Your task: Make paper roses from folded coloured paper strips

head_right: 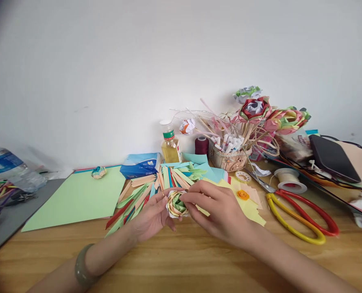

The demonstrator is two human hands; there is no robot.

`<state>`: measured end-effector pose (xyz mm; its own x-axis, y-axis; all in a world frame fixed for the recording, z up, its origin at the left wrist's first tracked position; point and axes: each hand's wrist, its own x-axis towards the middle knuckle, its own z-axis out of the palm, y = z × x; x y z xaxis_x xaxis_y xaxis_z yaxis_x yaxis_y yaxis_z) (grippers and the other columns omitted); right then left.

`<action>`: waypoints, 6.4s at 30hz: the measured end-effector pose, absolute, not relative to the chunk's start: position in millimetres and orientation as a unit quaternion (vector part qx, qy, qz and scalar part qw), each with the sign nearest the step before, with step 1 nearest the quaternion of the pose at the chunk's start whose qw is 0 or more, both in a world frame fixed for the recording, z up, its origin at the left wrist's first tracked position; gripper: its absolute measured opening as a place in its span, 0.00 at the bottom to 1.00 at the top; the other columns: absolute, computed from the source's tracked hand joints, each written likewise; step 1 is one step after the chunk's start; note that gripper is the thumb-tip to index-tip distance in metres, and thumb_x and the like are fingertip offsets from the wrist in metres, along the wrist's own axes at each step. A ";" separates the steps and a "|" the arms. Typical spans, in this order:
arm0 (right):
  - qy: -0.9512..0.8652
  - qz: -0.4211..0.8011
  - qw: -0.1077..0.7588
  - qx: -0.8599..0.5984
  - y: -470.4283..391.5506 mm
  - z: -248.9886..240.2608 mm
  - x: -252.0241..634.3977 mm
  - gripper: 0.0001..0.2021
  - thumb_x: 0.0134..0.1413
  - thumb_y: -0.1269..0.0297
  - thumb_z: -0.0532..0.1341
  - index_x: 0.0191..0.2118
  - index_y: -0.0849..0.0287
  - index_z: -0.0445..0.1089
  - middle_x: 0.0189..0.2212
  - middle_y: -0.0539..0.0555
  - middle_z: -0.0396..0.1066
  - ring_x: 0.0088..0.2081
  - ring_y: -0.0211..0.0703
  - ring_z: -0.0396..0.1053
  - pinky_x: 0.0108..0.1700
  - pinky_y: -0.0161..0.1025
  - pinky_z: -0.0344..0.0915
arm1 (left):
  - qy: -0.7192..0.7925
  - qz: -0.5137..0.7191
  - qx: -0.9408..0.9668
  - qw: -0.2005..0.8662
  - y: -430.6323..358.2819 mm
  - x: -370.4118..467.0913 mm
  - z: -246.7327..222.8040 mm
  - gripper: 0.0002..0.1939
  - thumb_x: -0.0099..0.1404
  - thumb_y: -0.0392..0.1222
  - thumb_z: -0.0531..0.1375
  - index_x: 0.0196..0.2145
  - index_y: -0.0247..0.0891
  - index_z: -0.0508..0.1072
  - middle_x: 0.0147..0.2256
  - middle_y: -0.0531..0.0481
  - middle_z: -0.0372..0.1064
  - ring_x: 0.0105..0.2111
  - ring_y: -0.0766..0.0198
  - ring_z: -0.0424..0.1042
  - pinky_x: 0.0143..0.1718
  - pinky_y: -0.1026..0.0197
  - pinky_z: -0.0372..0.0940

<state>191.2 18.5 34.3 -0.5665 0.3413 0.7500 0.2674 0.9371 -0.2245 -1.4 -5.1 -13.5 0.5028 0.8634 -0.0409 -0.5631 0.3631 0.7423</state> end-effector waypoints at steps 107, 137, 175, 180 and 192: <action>-0.827 0.303 0.342 -0.327 10.8 35.8 182.3 0.10 0.55 0.66 0.55 0.26 0.60 0.69 0.19 0.49 0.65 0.21 0.32 0.59 0.21 0.29 0.56 | 0.349 0.540 0.483 0.595 -8.7 2.4 -11.4 0.19 0.63 0.49 0.55 0.49 0.41 0.68 0.52 0.45 0.63 0.51 0.56 0.61 0.49 0.59 0.58; -0.540 0.643 0.312 -0.445 7.2 36.1 169.4 0.15 0.36 0.56 0.65 0.29 0.63 0.72 0.15 0.45 0.61 0.14 0.28 0.52 0.17 0.31 0.48 | 0.297 0.544 0.753 0.222 -12.9 -5.4 -24.8 0.21 0.66 0.44 0.51 0.56 0.46 0.57 0.54 0.43 0.54 0.54 0.55 0.55 0.53 0.48 0.55; -0.596 0.594 0.311 -0.442 5.3 28.7 167.0 0.03 0.40 0.67 0.56 0.24 0.60 0.65 0.16 0.43 0.57 0.15 0.28 0.54 0.18 0.28 0.51 | 0.284 0.533 0.782 0.156 -15.9 -1.7 -21.0 0.21 0.63 0.39 0.55 0.54 0.45 0.59 0.51 0.42 0.56 0.51 0.58 0.60 0.49 0.52 0.60; -0.592 0.592 0.319 -0.445 3.8 28.2 165.9 0.05 0.40 0.66 0.56 0.24 0.61 0.66 0.17 0.44 0.58 0.16 0.28 0.54 0.18 0.29 0.51 | 0.267 0.541 0.789 0.118 -14.8 -1.7 -18.1 0.21 0.62 0.36 0.56 0.53 0.42 0.60 0.50 0.43 0.57 0.51 0.58 0.60 0.50 0.52 0.61; -0.585 0.631 0.313 -0.402 6.4 29.9 169.7 0.11 0.44 0.59 0.61 0.26 0.63 0.72 0.17 0.46 0.63 0.18 0.29 0.57 0.22 0.30 0.55 | 0.240 0.525 0.816 0.043 -15.9 -4.3 -17.3 0.22 0.62 0.33 0.56 0.53 0.40 0.60 0.48 0.43 0.57 0.53 0.55 0.58 0.54 0.46 0.58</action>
